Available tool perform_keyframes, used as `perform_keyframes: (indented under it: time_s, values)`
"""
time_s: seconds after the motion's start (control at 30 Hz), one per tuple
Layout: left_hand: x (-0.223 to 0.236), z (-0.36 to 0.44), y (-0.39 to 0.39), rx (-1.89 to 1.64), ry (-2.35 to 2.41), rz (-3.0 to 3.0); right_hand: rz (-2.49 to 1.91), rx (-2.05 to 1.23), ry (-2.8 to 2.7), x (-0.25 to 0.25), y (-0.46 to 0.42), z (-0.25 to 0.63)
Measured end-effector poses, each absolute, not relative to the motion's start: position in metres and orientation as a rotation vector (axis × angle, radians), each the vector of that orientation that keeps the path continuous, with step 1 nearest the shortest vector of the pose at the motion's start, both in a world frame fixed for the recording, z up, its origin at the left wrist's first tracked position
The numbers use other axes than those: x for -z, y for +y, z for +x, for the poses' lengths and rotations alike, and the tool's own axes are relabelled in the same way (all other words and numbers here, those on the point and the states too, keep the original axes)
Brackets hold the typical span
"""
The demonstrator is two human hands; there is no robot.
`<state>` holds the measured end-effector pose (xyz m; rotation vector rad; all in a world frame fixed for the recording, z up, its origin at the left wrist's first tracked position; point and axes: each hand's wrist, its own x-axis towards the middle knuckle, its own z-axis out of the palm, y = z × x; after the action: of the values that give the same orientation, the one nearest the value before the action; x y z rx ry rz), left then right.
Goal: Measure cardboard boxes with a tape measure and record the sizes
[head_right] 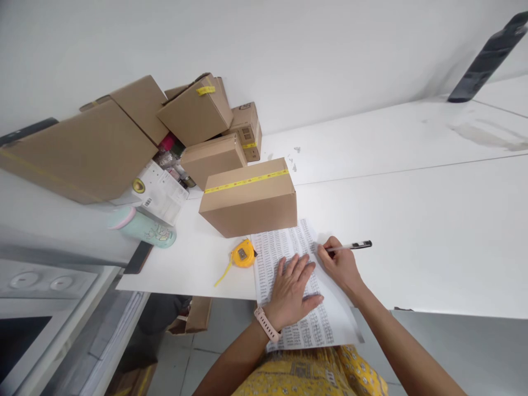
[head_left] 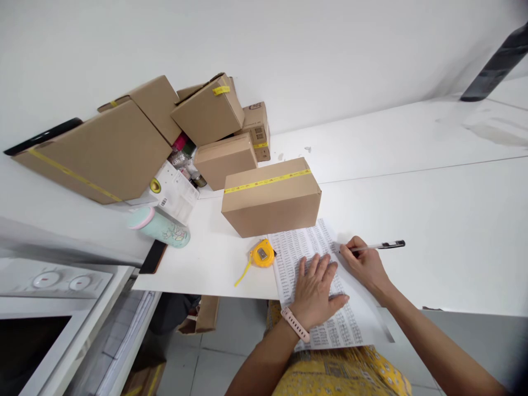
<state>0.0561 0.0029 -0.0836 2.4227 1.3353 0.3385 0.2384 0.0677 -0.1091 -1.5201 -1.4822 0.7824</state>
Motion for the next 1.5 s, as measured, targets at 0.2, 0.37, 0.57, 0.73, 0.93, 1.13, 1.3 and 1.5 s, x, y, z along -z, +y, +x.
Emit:
perform_keyframes:
  time_s: [0.2, 0.37, 0.57, 0.73, 0.93, 1.13, 1.3, 1.5]
  values:
    - [0.0837, 0.0560, 0.0030, -0.342, 1.334, 2.425, -1.514, -0.782, -1.476, 0.1073, 0.0679, 0.2383]
    - [0.0844, 0.0562, 0.0033, -0.356, 1.339, 2.432, -1.503, -0.788, -1.459, 0.1033, 0.0669, 0.2373]
    - [0.0851, 0.0565, 0.0030, -0.355, 1.343, 2.434, -1.508, -0.786, -1.456, 0.1023, 0.0671, 0.2362]
    - [0.0847, 0.0563, 0.0025, -0.357, 1.342, 2.422, -1.517, -0.783, -1.452, 0.1013, 0.0669, 0.2359]
    - [0.0847, 0.0565, 0.0025, -0.348, 1.348, 2.433, -1.515, -0.777, -1.439, 0.1007, 0.0667, 0.2361]
    - [0.0844, 0.0561, 0.0029, -0.355, 1.341, 2.428, -1.526, -0.771, -1.453, 0.1040, 0.0672, 0.2377]
    - [0.0854, 0.0565, 0.0028, -0.363, 1.349, 2.433, -1.524, -0.752, -1.457, 0.1052, 0.0669, 0.2381]
    - [0.0856, 0.0564, 0.0022, -0.365, 1.338, 2.433, -1.535, -0.771, -1.450, 0.1052, 0.0674, 0.2381]
